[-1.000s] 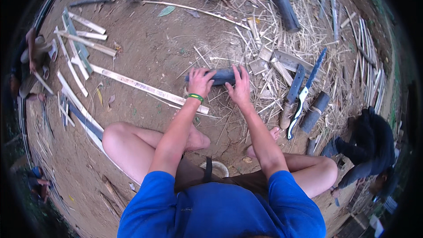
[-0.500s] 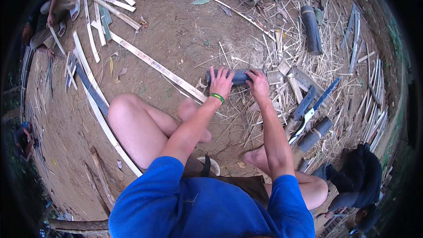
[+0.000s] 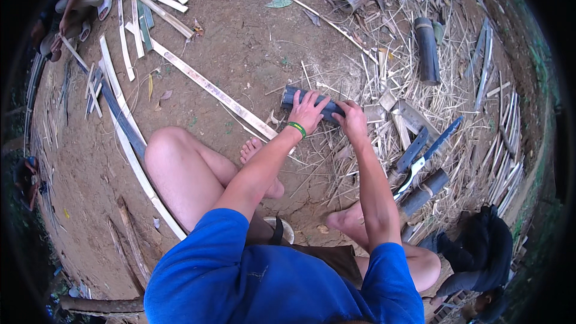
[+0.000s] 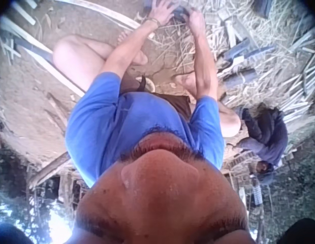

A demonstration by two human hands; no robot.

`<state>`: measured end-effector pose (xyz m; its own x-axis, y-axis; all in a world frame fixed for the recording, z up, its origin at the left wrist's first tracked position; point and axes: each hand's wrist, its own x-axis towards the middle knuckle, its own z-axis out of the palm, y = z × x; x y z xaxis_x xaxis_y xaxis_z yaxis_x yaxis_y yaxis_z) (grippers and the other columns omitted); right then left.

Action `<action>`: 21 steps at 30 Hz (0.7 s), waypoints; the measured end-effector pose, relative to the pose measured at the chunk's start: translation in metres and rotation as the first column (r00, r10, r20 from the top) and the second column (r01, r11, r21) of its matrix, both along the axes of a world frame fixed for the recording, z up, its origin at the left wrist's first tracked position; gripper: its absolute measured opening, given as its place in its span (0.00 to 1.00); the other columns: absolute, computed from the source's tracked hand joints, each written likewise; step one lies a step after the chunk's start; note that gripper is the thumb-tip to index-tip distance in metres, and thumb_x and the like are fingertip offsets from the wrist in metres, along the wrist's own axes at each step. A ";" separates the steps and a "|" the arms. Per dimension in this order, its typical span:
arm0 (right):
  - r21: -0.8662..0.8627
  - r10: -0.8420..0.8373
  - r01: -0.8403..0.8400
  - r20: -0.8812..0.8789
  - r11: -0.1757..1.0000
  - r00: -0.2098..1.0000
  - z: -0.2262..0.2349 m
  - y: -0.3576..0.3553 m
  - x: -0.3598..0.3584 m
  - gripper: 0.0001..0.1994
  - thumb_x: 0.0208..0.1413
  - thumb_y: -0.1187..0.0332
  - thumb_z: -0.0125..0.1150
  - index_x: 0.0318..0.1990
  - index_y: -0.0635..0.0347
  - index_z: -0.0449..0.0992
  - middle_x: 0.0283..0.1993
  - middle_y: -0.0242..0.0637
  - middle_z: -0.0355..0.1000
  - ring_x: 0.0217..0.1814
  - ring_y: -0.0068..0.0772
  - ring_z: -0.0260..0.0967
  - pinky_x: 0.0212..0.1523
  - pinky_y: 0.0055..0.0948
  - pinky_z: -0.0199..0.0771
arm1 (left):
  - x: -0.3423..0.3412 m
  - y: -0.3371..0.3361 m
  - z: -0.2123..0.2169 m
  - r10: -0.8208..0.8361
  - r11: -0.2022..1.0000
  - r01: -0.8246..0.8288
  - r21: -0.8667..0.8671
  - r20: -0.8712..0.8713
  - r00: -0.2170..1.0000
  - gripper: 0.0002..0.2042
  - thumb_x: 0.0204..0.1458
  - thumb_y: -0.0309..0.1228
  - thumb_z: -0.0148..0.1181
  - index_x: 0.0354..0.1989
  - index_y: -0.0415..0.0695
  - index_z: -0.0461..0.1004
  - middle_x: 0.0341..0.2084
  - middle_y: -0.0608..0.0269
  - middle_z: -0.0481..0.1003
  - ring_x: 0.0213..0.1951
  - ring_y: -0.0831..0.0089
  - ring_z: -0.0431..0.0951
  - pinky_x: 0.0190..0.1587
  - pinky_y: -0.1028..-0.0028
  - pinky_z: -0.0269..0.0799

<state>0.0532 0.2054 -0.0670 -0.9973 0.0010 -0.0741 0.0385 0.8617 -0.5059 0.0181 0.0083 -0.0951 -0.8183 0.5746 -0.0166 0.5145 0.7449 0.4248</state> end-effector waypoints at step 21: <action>0.191 -0.397 0.392 -0.013 0.900 0.918 -0.008 -0.006 0.026 0.51 0.40 0.58 0.84 0.73 0.54 0.61 0.73 0.56 0.59 0.68 0.59 0.66 0.66 0.49 0.70 | -0.012 -0.008 -0.001 -0.057 0.998 0.057 -0.039 0.014 0.998 0.36 0.50 0.39 0.73 0.70 0.61 0.65 0.68 0.58 0.64 0.72 0.58 0.59 0.72 0.44 0.47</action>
